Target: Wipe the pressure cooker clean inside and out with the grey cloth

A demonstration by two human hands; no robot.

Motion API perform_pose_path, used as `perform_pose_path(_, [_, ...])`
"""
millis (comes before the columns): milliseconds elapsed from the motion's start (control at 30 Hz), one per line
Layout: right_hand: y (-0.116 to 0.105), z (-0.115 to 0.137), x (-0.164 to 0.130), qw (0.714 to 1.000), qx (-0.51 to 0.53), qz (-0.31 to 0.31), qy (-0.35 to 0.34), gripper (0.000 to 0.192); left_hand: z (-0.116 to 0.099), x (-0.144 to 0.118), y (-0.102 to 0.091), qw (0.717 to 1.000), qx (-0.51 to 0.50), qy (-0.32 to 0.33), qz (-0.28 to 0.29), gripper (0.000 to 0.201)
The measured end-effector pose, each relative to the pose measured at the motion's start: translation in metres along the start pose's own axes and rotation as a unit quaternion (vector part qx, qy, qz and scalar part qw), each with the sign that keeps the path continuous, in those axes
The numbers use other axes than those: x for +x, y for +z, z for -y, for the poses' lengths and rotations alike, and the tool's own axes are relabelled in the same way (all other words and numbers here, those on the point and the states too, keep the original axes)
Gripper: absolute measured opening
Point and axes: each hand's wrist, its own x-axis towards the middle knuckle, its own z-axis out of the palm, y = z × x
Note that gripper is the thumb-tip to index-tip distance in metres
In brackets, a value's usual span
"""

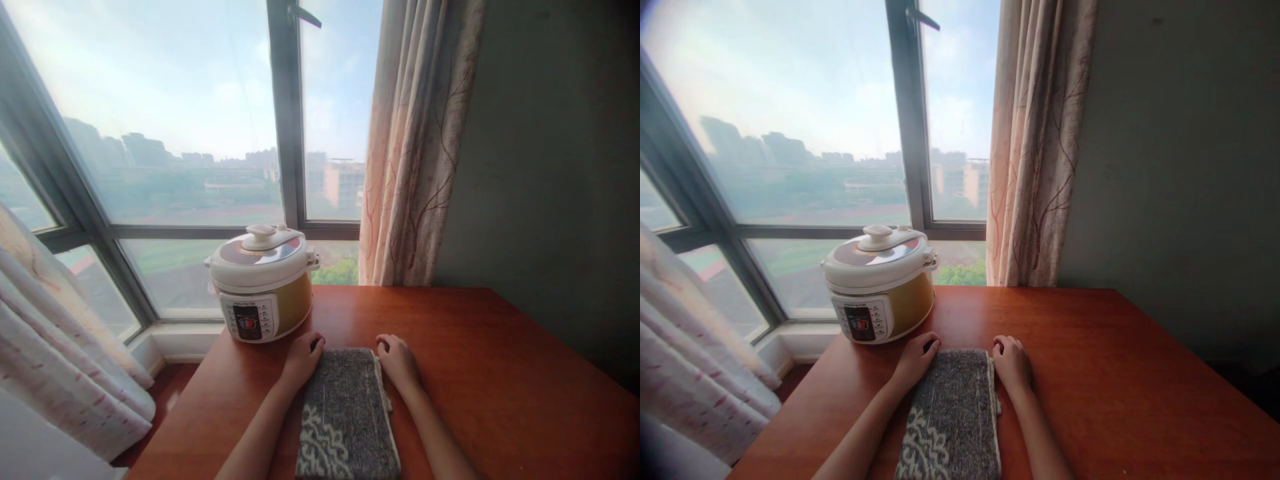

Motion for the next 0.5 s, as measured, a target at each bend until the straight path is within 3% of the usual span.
perform_pose_path(333, [-0.002,0.004,-0.011,0.998,0.053,0.005,-0.035,0.032,-0.007,-0.005,-0.002,0.999,-0.027,0.014,-0.030,0.022])
perform_pose_path(433, [-0.003,0.009,-0.013,0.996,0.074,-0.001,-0.042,0.034,-0.023,-0.008,-0.017,0.995,-0.056,0.044,-0.072,0.020])
perform_pose_path(500, [-0.004,0.015,-0.011,0.995,0.090,-0.014,-0.048,0.033,-0.040,-0.010,-0.039,0.990,-0.084,0.071,-0.085,0.019])
